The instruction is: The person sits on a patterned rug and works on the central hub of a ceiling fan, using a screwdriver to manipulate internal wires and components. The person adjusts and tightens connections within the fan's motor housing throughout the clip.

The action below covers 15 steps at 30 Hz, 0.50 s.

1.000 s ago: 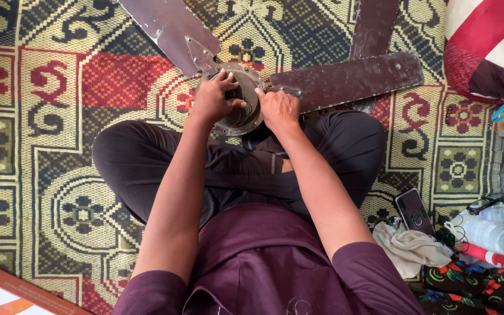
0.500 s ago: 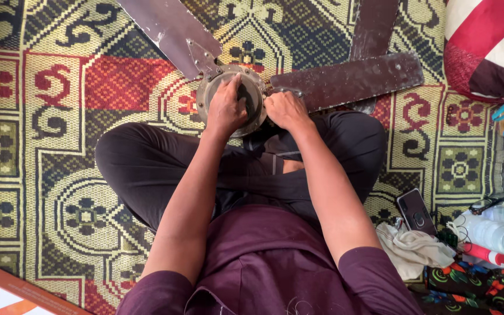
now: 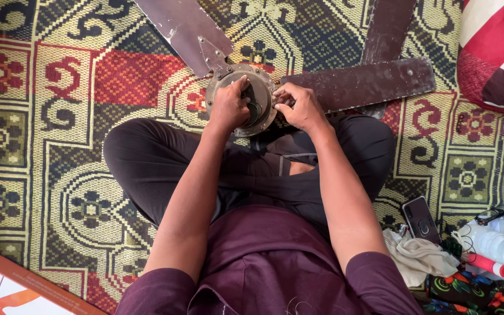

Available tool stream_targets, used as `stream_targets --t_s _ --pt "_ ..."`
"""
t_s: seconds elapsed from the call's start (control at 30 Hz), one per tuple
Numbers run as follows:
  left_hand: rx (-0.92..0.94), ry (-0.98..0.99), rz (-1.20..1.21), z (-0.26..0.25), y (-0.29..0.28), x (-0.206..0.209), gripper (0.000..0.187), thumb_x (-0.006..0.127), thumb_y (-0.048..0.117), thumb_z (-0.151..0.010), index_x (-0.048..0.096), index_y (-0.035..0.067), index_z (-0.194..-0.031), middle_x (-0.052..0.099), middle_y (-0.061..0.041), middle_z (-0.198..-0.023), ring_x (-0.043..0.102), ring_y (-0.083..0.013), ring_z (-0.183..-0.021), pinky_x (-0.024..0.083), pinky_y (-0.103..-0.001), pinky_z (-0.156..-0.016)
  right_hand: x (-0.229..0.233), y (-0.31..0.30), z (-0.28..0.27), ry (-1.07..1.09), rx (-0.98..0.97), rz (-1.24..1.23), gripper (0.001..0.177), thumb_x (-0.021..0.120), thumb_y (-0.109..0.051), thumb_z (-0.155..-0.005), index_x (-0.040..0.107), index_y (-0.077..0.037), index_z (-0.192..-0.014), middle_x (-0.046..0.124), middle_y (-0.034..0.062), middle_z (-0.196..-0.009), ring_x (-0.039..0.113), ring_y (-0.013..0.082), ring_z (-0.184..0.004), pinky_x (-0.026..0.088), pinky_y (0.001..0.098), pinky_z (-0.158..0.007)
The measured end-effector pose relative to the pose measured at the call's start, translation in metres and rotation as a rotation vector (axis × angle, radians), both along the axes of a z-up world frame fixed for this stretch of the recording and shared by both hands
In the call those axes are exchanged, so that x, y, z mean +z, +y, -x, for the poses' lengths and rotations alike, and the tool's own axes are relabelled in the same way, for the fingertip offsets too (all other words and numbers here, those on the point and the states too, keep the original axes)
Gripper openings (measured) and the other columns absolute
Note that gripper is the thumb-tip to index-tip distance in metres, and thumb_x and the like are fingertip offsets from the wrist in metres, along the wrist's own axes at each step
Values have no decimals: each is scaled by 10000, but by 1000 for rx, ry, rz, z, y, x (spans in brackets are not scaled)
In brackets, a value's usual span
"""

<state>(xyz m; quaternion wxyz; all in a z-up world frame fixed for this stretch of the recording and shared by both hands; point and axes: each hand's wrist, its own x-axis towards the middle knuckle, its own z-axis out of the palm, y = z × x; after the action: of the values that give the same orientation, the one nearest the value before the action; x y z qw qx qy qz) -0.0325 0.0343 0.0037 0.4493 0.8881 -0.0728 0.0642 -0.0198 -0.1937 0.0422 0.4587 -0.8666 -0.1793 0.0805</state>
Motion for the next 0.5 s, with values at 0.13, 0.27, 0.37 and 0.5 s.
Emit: stream_targets --t_s 0.13,0.27,0.37,0.5 --pt "4 8 4 0 0 2 511 701 -47 -775 629 -54 -1280 732 -236 -1135 699 -396 -1054 547 -441 -921 -10 -1 1 -179 44 2 224 716 18 -895 755 -62 -1100 744 120 -1003 743 248 -886 579 352 -739" --pt "6 -24 13 0 0 0 519 704 -55 -767 623 -65 -1280 733 -235 -1126 703 -393 -1056 553 -437 -923 -16 -2 0 -238 57 63 122 733 -25 -909 735 -57 -1027 720 125 -965 724 290 -873 559 385 -733" --pt "-1 -64 40 2 0 -3 522 703 -65 -754 623 -69 -1270 737 -229 -1134 707 -386 -1064 561 -428 -918 -19 -4 3 -220 83 147 133 745 -90 -940 669 -28 -1031 671 144 -960 682 338 -874 530 427 -731" --pt "1 -65 47 2 2 -8 497 724 -65 -763 638 -60 -1253 745 -216 -1125 712 -381 -1061 567 -429 -909 -30 2 6 -287 101 300 193 685 -153 -991 551 -31 -1058 631 152 -982 627 382 -963 522 476 -803"
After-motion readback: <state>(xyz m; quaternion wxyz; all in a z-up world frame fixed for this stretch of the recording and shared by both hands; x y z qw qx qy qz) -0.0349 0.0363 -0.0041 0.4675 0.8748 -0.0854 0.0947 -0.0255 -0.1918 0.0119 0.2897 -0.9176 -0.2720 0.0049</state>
